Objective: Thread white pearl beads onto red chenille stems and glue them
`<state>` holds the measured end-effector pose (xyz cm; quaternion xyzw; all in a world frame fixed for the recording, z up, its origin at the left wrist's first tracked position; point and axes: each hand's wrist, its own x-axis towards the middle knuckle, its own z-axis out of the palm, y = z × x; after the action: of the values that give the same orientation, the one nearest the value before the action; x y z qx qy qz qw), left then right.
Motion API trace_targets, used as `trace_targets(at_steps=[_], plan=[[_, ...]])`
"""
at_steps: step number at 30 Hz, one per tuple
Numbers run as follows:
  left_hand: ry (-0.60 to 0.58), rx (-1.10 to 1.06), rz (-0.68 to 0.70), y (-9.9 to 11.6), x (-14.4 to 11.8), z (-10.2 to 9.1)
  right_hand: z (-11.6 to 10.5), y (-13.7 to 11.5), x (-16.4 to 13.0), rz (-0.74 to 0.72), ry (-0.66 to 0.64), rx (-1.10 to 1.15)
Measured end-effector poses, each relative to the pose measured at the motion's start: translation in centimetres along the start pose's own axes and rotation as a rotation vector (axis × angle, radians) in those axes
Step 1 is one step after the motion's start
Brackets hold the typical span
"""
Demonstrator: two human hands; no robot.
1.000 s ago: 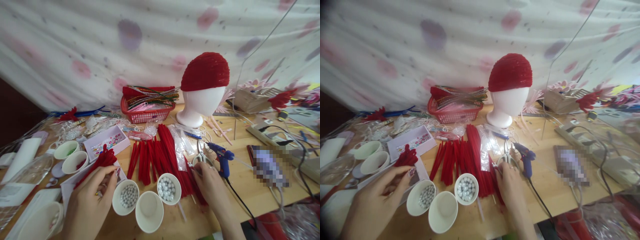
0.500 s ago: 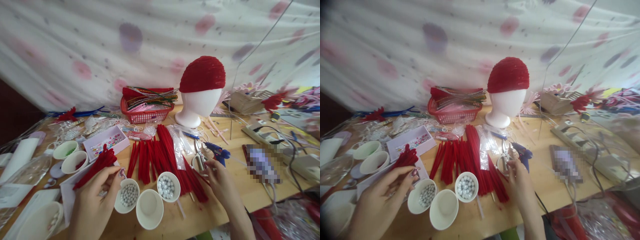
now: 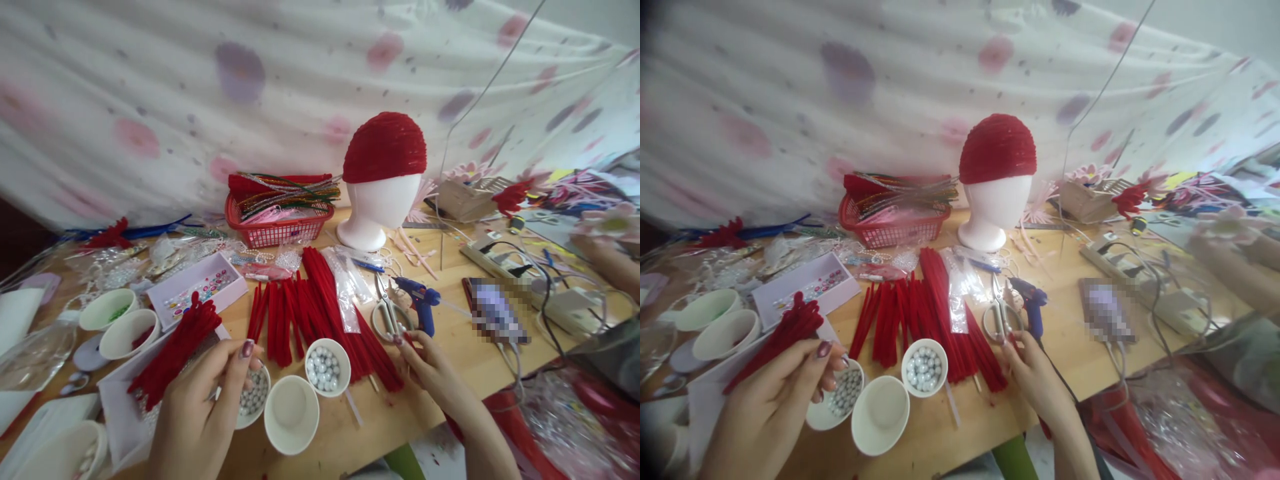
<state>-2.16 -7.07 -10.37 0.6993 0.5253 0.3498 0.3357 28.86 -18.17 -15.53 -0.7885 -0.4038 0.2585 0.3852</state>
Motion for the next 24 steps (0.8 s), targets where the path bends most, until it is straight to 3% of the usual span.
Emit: trace_targets(at_steps=[4,5,7,10,12,17,24], plan=[[-0.001,-0.263,-0.133,1.4,-0.5,0.6,-0.2,-3.9,-1.8,0.003,-0.113,0.352],[-0.014,-0.363,-0.172,1.8,-0.6,0.9,0.0,-5.2,-2.3,-0.021,-0.101,0.416],[-0.057,-0.566,-0.197,2.0,-0.6,1.3,0.8,-7.8,-3.5,-0.033,-0.195,0.481],[-0.160,-0.775,-0.077,1.5,-0.6,1.4,2.9,-11.3,-4.7,-0.086,-0.345,0.514],[-0.207,-0.827,0.014,0.8,-0.8,1.1,4.5,-12.9,-5.1,-0.144,-0.365,0.494],[-0.192,-0.879,0.172,-0.3,-1.6,0.3,6.9,-14.1,-5.1,-0.249,-0.416,0.451],[-0.166,-0.887,0.265,-0.2,-1.4,0.3,7.1,-14.5,-4.6,-0.394,-0.400,0.357]])
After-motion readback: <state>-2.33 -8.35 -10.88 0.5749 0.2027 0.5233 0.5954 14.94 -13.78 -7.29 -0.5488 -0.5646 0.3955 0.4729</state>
